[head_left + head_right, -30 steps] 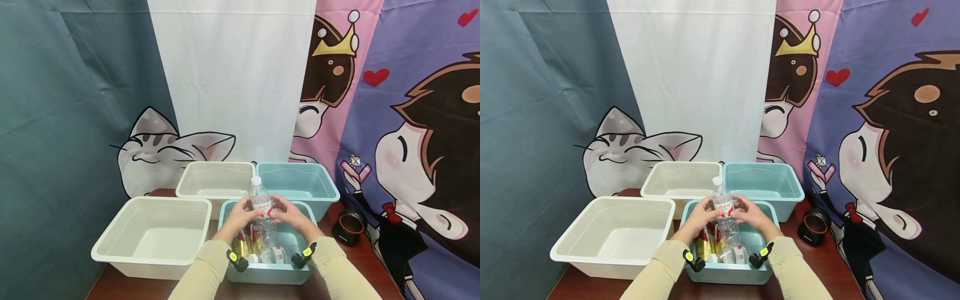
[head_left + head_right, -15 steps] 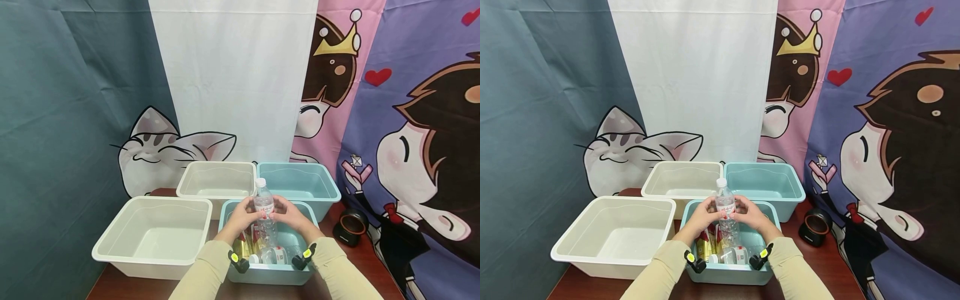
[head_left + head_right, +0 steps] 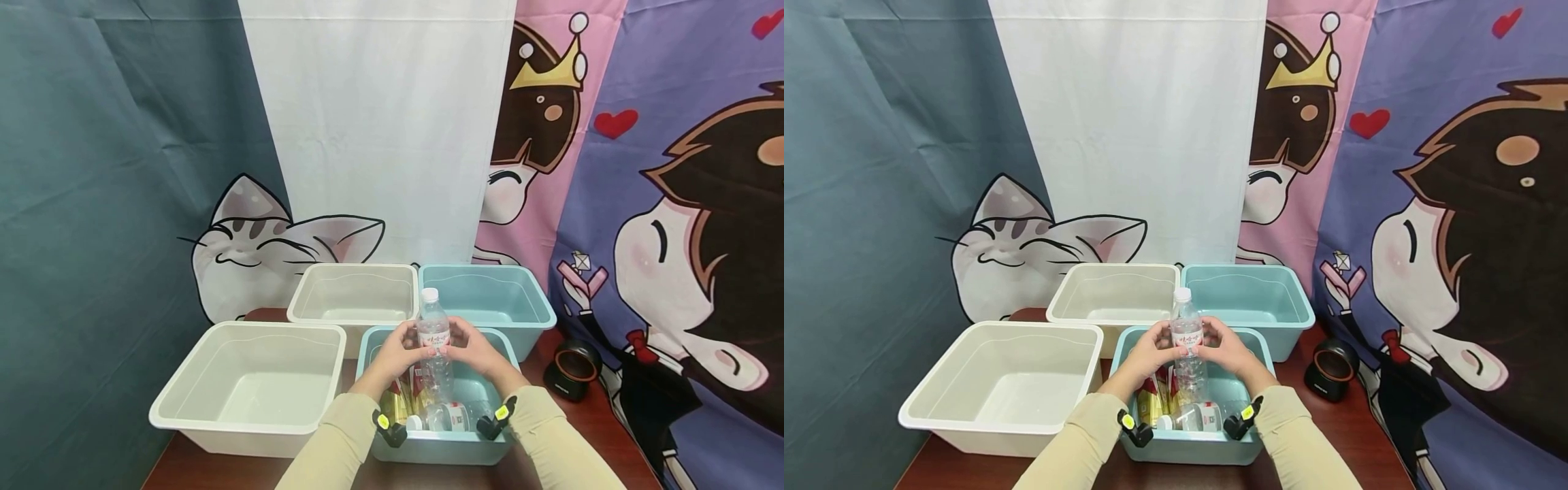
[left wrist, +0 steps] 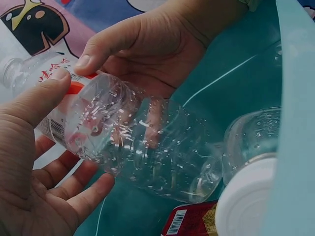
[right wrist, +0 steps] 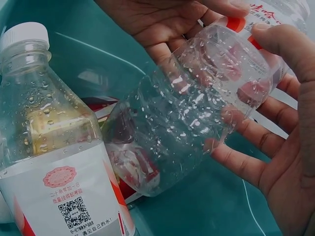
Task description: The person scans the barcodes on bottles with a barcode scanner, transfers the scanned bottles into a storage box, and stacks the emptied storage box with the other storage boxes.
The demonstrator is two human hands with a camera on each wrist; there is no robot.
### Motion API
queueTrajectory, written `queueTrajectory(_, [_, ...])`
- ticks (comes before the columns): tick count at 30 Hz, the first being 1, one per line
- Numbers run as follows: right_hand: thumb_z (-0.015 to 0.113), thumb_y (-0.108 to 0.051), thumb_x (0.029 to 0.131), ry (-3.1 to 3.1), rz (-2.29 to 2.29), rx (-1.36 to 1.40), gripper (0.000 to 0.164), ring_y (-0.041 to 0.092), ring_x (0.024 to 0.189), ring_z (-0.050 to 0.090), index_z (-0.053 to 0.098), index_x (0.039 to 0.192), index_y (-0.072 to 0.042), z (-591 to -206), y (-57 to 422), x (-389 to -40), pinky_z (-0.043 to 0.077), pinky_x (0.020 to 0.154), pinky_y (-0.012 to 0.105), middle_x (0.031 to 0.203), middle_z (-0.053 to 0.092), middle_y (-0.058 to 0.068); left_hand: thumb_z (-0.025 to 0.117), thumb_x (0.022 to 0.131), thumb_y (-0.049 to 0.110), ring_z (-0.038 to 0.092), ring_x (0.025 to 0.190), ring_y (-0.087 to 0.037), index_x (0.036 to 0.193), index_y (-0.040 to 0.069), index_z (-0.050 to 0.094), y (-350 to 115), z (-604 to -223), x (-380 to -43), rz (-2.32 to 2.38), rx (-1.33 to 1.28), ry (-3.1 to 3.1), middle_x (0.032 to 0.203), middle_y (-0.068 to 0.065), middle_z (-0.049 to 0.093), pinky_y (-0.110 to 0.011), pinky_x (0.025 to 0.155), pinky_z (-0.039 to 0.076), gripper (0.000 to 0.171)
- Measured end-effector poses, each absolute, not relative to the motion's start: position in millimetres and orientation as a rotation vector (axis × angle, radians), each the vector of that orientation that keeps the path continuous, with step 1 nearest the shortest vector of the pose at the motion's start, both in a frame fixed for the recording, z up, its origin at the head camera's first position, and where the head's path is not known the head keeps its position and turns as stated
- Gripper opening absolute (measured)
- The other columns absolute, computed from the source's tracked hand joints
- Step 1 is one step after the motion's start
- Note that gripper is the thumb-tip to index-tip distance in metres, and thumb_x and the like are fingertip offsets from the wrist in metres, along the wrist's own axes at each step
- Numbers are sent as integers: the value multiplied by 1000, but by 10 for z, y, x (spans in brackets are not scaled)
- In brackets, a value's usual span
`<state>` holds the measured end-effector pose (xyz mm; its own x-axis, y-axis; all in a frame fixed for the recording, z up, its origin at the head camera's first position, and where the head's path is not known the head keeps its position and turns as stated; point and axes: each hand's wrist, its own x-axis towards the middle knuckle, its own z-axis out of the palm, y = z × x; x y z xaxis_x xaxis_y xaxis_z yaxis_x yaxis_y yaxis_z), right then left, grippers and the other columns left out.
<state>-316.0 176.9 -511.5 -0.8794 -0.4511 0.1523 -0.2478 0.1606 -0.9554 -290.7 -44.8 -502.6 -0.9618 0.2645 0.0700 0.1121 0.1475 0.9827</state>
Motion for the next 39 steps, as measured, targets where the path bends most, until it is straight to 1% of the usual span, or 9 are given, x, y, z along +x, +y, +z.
queueTrajectory(4, [73, -6, 89, 2233, -1868, -658, 65, 38, 119, 60, 43, 146, -3, -5107, 1763, -3158, 58, 89, 43, 138, 54, 27, 81, 86, 22, 62, 118, -32, 146, 11, 47, -453, -5033, -2910, 1928, 380, 2289, 129, -12, 62, -49, 98, 54, 70])
queueTrajectory(8, [71, -5, 90, 2185, -1936, -655, 65, 32, 115, 63, 40, 147, -1, -5098, 1766, -3151, 60, 86, 42, 138, 54, 28, 81, 86, 22, 61, 120, -32, 146, 11, 46, -459, -5047, -2918, 1904, 384, 2283, 133, -13, 61, -49, 98, 55, 71])
queueTrajectory(11, [69, -4, 91, 2161, -1969, -671, 64, 23, 110, 66, 39, 147, -1, -5100, 1773, -3156, 61, 83, 41, 134, 57, 24, 82, 85, 23, 61, 120, -31, 147, 11, 46, -461, -5056, -2921, 1874, 383, 2284, 136, -13, 60, -50, 98, 54, 73])
queueTrajectory(15, [67, -3, 93, 2128, -2021, -682, 61, 15, 106, 68, 37, 146, 1, -5110, 1786, -3172, 61, 80, 37, 127, 63, 13, 83, 85, 24, 60, 120, -32, 147, 10, 45, -463, -5065, -2927, 1835, 399, 2296, 138, -13, 58, -53, 99, 52, 74])
queueTrajectory(19, [65, -1, 93, 2063, -2089, -657, 62, 14, 106, 68, 35, 147, 2, -5103, 1790, -3179, 61, 81, 36, 125, 64, 7, 82, 85, 25, 60, 122, -33, 147, 9, 46, -464, -5072, -2928, 1800, 416, 2301, 136, -13, 60, -54, 101, 51, 74])
queueTrajectory(26, [66, -6, 94, 2027, -2110, -605, 64, 14, 108, 67, 34, 148, 0, -5075, 1785, -3174, 61, 86, 39, 128, 62, 8, 83, 84, 27, 62, 119, -32, 146, 8, 48, -463, -5067, -2915, 1751, 432, 2337, 131, -12, 63, -53, 98, 53, 72])
queueTrajectory(33, [62, -7, 96, 1983, -2136, -611, 57, 16, 108, 66, 36, 147, -3, -5068, 1778, -3170, 60, 87, 39, 124, 64, 2, 82, 86, 24, 64, 114, -29, 144, 7, 50, -459, -5058, -2911, 1770, 444, 2337, 127, -10, 64, -50, 96, 55, 68])
queueTrajectory(37, [64, -11, 95, 1961, -2151, -571, 66, 16, 110, 66, 32, 152, -5, -5070, 1777, -3177, 60, 86, 38, 129, 62, 3, 81, 86, 24, 65, 112, -27, 143, 7, 51, -462, -5050, -2906, 1776, 441, 2334, 125, -9, 65, -48, 95, 56, 67])
queueTrajectory(39, [65, -14, 95, 1937, -2162, -564, 71, 16, 112, 65, 28, 156, -8, -5070, 1778, -3183, 60, 88, 40, 133, 60, 4, 81, 86, 24, 65, 111, -27, 142, 8, 52, -462, -5055, -2908, 1772, 443, 2337, 124, -9, 65, -47, 94, 56, 65])
